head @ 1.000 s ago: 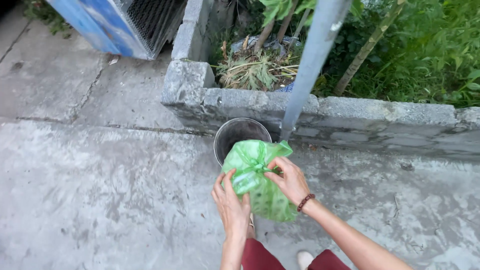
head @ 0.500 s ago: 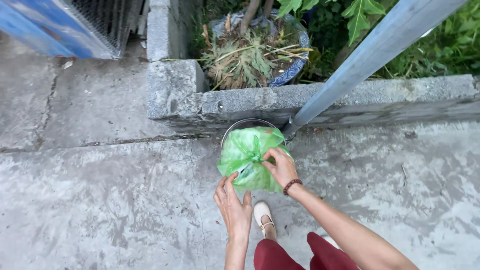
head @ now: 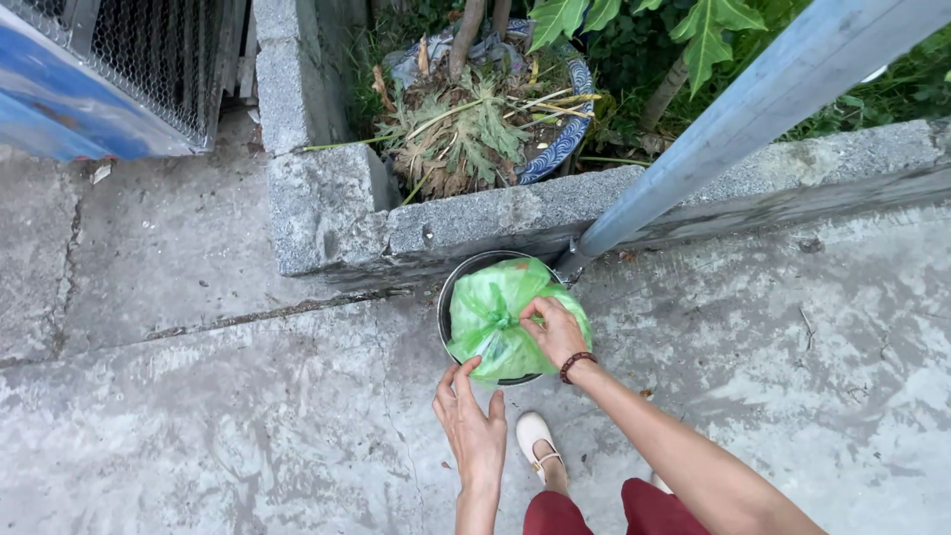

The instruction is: The recorder consolidates waste into a plastic bag, ties it, and carries it outside to a disposal bin.

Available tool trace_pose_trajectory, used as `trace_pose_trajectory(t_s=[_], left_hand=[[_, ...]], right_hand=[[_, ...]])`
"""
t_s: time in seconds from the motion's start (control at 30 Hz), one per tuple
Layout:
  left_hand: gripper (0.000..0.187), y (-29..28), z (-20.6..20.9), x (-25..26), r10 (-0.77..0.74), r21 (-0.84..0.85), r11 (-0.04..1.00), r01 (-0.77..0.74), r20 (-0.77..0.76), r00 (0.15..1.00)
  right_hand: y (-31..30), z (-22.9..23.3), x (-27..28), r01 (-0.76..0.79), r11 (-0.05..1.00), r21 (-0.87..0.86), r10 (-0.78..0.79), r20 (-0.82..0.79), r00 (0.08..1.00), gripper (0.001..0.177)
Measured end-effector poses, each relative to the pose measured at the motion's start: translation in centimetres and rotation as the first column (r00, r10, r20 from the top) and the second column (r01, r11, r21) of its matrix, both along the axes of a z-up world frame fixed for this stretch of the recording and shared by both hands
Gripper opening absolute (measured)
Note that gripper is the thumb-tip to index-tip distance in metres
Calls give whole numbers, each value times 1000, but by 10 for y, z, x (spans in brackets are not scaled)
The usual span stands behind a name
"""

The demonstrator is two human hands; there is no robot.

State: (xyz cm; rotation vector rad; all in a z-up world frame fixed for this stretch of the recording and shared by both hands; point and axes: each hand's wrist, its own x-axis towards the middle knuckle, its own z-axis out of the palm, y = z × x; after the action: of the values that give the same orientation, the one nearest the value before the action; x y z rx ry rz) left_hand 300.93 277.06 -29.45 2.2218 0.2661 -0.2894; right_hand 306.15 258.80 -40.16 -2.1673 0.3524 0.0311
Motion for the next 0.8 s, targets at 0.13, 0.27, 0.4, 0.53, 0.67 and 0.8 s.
trace_pose_trajectory(t_s=[0.13,0.27,0.4,0.53,0.67,0.8], left_hand=[[63,-5,1,3,-21,-12,1000,21,32,999],[63,-16,12,3,-58,-21,998,59,77,995],[63,-33,26,0,-134,-37,990,139,118,984],[61,-62,39,-10,-245,-60,964,259,179,953],[61,-100,57,-23,-370,-85,918,388,170,913],[60,-145,76,-43,-481,-102,858,503,183,858]], right_hand=[[-5,8,-11,43,999,12,-43,-24,999,10],[-11,23,-35,127,981,147,-121,-50,991,10],[-20,67,-65,213,951,222,-200,-80,976,11],[-40,116,-105,265,937,227,-268,-20,963,12],[-67,156,-147,315,938,146,-327,63,943,11],[-97,184,-194,421,905,69,-426,100,899,11]])
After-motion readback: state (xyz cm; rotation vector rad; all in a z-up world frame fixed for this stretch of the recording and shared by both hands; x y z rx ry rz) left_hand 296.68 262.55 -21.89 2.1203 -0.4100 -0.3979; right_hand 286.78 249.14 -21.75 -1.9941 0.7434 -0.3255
